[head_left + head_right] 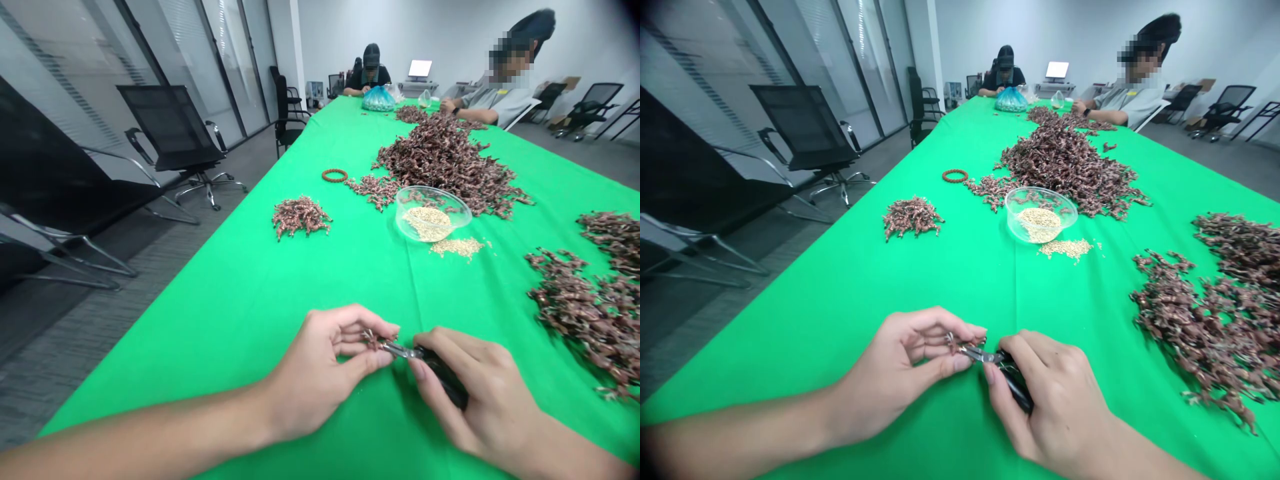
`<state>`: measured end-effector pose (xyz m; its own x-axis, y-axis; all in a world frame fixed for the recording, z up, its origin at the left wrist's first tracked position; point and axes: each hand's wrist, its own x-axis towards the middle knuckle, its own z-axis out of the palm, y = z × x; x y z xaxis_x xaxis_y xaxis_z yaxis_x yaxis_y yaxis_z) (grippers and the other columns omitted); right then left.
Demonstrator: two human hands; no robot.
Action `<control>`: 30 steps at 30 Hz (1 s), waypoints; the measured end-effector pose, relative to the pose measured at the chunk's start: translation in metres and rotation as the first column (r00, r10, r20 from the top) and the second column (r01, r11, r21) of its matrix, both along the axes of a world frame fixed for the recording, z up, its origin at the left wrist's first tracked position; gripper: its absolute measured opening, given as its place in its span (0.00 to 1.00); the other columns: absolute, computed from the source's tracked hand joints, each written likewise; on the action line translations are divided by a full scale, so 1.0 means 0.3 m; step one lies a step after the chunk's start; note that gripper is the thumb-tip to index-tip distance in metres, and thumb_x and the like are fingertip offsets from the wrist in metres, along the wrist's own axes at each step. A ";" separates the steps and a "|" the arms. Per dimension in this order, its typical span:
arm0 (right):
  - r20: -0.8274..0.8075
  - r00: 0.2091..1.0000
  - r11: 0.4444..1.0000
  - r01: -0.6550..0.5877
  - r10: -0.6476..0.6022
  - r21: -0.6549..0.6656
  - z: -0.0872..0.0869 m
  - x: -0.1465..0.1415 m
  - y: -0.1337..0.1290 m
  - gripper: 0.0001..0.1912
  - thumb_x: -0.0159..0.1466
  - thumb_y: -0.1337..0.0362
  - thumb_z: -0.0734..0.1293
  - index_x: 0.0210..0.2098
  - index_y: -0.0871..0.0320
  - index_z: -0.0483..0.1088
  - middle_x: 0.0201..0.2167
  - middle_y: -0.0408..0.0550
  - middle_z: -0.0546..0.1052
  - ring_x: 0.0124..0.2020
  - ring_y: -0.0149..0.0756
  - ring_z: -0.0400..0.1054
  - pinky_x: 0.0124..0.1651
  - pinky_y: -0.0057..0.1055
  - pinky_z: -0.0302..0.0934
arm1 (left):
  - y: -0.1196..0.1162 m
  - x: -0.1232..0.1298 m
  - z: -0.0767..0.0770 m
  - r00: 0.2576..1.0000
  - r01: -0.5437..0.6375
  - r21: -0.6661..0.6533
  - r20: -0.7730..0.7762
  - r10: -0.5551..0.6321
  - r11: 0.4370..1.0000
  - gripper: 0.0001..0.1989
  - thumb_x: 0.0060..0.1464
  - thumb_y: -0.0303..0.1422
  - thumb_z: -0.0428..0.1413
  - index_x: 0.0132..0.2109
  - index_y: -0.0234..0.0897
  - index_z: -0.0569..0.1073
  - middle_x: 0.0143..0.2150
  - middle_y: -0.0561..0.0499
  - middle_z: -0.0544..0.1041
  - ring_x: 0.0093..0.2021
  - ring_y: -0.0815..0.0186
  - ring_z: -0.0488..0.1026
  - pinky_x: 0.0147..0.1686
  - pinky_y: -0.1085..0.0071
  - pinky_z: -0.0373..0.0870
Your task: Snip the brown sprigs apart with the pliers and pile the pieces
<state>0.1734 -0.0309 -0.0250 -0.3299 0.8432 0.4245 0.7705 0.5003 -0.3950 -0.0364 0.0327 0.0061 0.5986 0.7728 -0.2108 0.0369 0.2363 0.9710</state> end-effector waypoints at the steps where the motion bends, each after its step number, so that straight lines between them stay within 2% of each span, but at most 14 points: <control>1: 0.003 1.000 1.000 0.000 0.000 0.011 0.002 -0.002 0.000 0.06 0.67 0.67 0.63 0.43 0.59 0.67 0.24 0.42 0.68 0.22 0.30 0.60 0.25 0.30 0.52 | -0.001 0.000 0.000 1.000 -0.007 0.006 -0.002 0.007 1.000 0.09 0.54 0.28 0.64 0.43 0.33 0.77 0.45 0.45 0.82 0.49 0.59 0.80 0.52 0.65 0.75; 7: 0.006 1.000 1.000 0.009 -0.009 0.022 0.006 -0.008 -0.008 0.05 0.67 0.67 0.63 0.42 0.59 0.67 0.22 0.40 0.66 0.20 0.29 0.59 0.24 0.30 0.50 | -0.008 -0.002 0.000 0.998 -0.051 0.058 -0.042 0.054 0.997 0.07 0.54 0.29 0.64 0.41 0.33 0.78 0.45 0.46 0.83 0.49 0.59 0.80 0.52 0.66 0.76; 14: -0.005 1.000 1.000 0.016 -0.016 0.010 0.011 -0.014 -0.007 0.04 0.67 0.66 0.63 0.42 0.59 0.67 0.23 0.41 0.68 0.21 0.29 0.61 0.25 0.30 0.52 | -0.013 -0.005 0.000 0.995 -0.062 0.124 -0.075 0.072 0.990 0.05 0.55 0.29 0.63 0.40 0.34 0.79 0.49 0.47 0.83 0.50 0.61 0.80 0.50 0.70 0.77; 23: 0.002 1.000 1.000 0.012 -0.012 0.016 0.018 -0.015 -0.005 0.03 0.68 0.66 0.62 0.40 0.58 0.67 0.22 0.41 0.68 0.20 0.30 0.61 0.24 0.30 0.51 | -0.005 0.000 0.012 0.997 -0.022 0.105 -0.068 0.029 0.994 0.08 0.54 0.29 0.63 0.43 0.33 0.78 0.45 0.45 0.83 0.48 0.60 0.80 0.51 0.67 0.76; 30: -0.016 1.000 1.000 -0.016 0.016 -0.012 0.020 -0.009 -0.005 0.04 0.68 0.67 0.62 0.42 0.59 0.67 0.23 0.41 0.68 0.21 0.29 0.61 0.24 0.30 0.51 | 0.013 -0.011 0.011 0.996 0.075 -0.008 -0.044 -0.075 0.997 0.12 0.54 0.32 0.64 0.45 0.32 0.76 0.48 0.42 0.82 0.48 0.57 0.80 0.51 0.63 0.74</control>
<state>0.1708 -0.0323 -0.0190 -0.3369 0.8431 0.4191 0.7560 0.5076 -0.4134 -0.0398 0.0367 0.0095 0.6450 0.7245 -0.2432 0.0973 0.2378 0.9664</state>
